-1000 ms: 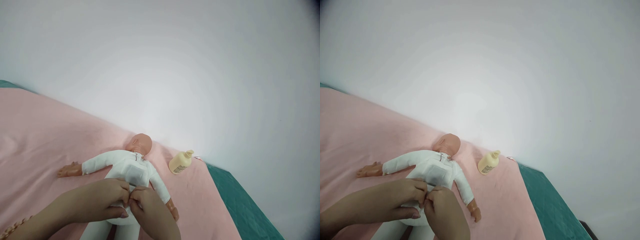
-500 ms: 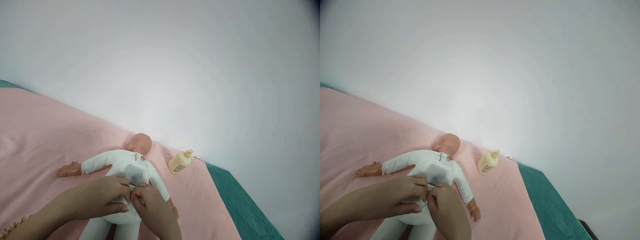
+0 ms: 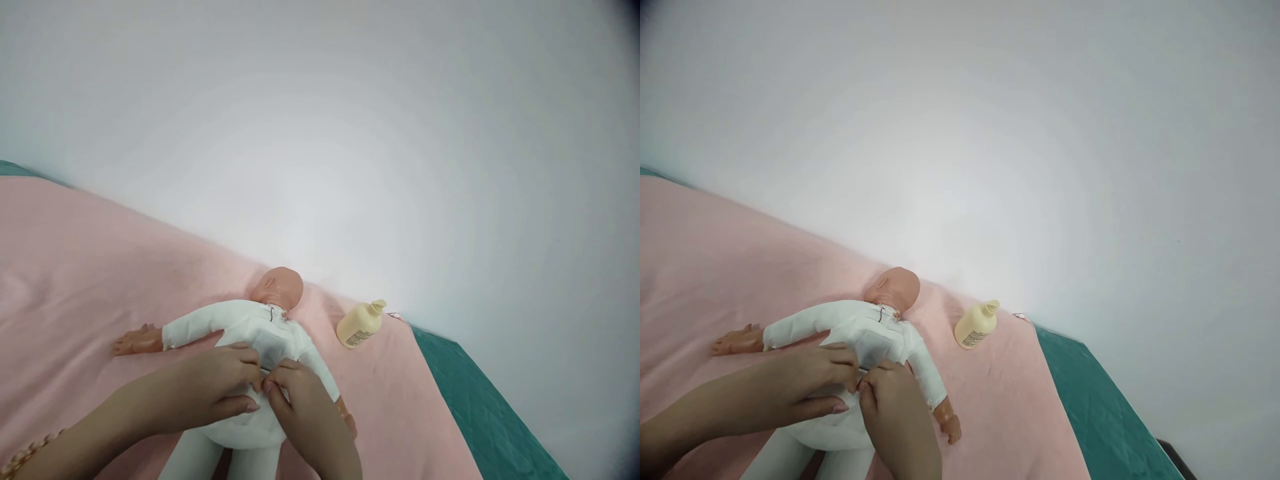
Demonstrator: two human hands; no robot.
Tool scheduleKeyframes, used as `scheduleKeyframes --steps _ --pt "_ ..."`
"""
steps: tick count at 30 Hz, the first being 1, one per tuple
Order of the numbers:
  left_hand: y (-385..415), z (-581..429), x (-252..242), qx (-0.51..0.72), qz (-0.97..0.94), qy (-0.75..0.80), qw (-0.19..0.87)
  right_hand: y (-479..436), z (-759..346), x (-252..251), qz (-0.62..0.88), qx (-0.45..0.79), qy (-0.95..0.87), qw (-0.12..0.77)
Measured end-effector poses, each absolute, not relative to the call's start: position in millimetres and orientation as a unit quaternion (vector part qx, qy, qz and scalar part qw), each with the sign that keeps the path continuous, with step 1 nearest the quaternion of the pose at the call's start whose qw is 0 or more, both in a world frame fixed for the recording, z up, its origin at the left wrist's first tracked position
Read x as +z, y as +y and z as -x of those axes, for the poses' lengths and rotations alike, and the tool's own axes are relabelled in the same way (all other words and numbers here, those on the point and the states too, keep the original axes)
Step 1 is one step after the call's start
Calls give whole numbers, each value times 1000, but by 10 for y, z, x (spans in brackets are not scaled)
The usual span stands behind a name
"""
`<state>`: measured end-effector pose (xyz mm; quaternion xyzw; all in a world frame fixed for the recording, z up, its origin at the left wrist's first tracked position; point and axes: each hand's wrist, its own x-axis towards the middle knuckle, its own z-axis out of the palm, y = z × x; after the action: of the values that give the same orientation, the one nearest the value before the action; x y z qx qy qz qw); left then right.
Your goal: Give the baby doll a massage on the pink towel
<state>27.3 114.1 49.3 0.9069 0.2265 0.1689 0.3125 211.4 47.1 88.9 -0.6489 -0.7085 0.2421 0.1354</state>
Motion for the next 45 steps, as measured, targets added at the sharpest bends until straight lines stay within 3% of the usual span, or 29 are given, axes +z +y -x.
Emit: scheduleKeyframes --steps 15,26,36,45 --pt "1178 -284 565 178 -903 225 320 553 -2142 802 644 243 -704 174" --pt "1540 -351 71 321 -867 237 299 859 -2273 387 595 256 -630 428" --pt "1613 -373 -39 315 -873 232 292 924 -2301 264 602 254 -651 385" --pt "1647 -399 -99 369 -865 260 217 941 -2271 209 591 230 -641 431"
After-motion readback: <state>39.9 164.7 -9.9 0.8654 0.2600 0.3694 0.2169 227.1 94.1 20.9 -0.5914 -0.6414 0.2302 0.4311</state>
